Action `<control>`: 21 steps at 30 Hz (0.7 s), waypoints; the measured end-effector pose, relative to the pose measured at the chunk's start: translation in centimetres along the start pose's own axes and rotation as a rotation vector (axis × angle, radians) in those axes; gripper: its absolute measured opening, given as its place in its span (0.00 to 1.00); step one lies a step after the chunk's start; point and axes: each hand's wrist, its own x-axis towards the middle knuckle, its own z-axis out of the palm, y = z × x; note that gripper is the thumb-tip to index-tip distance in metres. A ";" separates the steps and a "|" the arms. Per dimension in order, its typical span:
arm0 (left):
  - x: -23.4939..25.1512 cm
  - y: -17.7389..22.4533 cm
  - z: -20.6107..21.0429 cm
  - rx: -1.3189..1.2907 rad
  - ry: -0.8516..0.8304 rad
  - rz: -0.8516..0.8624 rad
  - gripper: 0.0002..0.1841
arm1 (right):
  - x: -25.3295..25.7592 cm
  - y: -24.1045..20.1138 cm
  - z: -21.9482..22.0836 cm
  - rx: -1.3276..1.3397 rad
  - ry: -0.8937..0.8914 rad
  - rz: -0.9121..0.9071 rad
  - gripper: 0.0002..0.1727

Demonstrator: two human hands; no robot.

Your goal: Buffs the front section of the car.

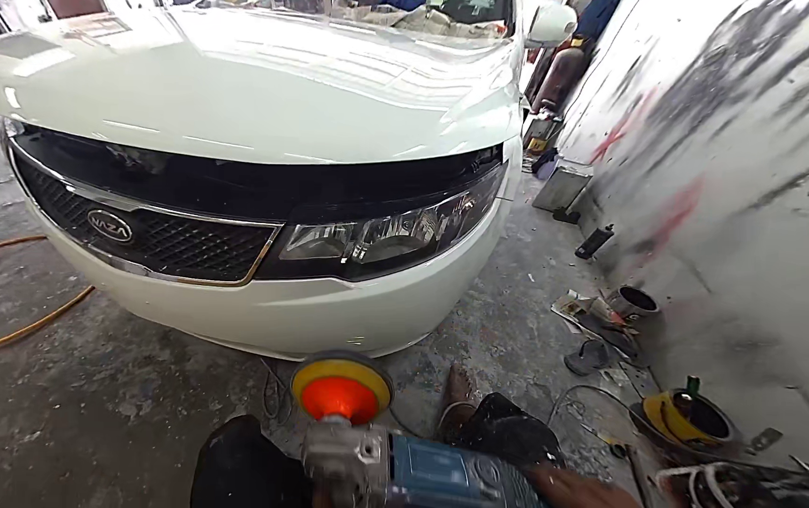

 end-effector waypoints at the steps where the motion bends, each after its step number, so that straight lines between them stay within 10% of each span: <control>1: 1.7 0.8 1.3 -0.011 -0.008 -0.037 0.39 | 1.6 1.0 -0.1 -0.073 0.083 -0.007 0.34; 8: 12.5 -4.7 10.9 0.105 -0.168 0.010 0.18 | 13.2 13.5 2.6 -0.220 0.254 0.016 0.36; 16: 15.5 -9.4 14.5 0.425 -0.445 -0.085 0.31 | 19.0 21.1 7.7 -0.352 0.182 0.054 0.31; 21: 13.2 -13.3 14.7 0.347 -0.471 -0.298 0.32 | 18.8 18.5 8.1 -0.314 -0.092 0.182 0.31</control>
